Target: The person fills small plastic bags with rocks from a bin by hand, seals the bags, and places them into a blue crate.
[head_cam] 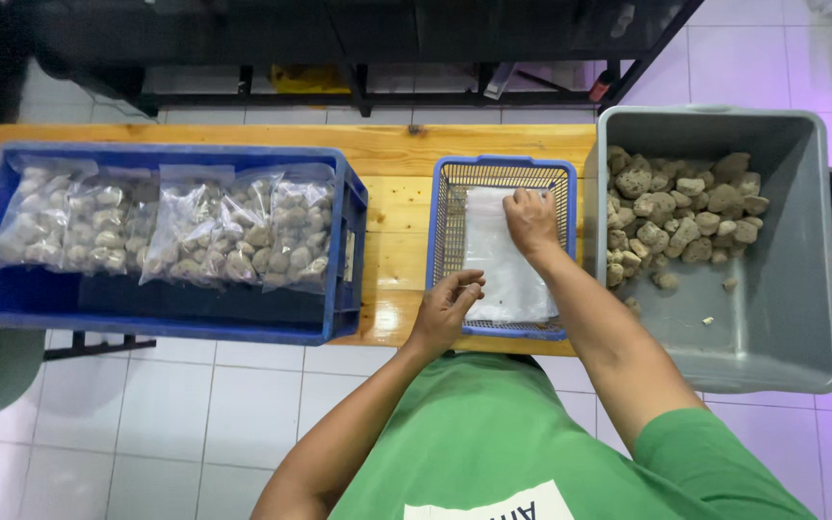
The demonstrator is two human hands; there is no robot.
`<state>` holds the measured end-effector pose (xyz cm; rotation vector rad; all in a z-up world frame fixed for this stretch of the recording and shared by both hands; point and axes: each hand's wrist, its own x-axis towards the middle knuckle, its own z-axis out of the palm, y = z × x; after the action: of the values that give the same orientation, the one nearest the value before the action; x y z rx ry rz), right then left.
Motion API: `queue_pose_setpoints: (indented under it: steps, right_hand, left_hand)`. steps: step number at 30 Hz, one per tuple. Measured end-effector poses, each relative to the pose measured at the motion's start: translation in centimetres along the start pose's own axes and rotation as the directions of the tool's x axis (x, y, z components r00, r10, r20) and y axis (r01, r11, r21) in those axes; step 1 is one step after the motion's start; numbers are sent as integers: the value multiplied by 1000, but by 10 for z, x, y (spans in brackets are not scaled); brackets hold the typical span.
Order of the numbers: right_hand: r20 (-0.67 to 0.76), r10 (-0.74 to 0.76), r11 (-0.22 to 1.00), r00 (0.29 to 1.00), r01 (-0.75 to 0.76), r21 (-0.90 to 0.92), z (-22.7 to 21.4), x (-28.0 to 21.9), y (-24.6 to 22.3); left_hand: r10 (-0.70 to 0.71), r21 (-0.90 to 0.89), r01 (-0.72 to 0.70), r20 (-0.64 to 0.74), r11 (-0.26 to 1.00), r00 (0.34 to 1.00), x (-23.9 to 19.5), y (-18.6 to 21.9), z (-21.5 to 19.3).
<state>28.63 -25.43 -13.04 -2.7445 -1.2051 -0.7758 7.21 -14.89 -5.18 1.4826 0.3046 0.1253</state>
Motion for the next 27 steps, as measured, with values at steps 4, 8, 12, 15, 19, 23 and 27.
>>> queue_pose_setpoints:
  steps: [4,8,12,15,19,23,27]
  right_hand:
    - [19,2,1000,1000,-2,-4,-12,-3,-5]
    - [226,14,981,974,-57,187,-39,-14,-9]
    - [527,85,816,846,-363,451,-81,-21,-14]
    - [645,118,627,755,-560,542,-117,-30,-17]
    - [699,150,491,699,-666,561,-133,-48,-20]
    - [781,144,275,607,-783,558,-135,-62,-25]
    - [808,141,3,572,-816,578,-160,-58,-33]
  left_hand:
    - [-13,39,11,48,999,999,15,2,-6]
    - [-69,124,59,72,991,995,28,-15,-10]
    - [-162,153,148,85,977,983,31,-30,-6]
    - [-212,85,206,77,975,974,32,-53,5]
    - [-294,31,293,55,956,954,26,-37,15]
    - [-311,-4,311,-14,951,950,19,-27,17]
    - [-331,-35,329,-40,944,943,16,-29,17]
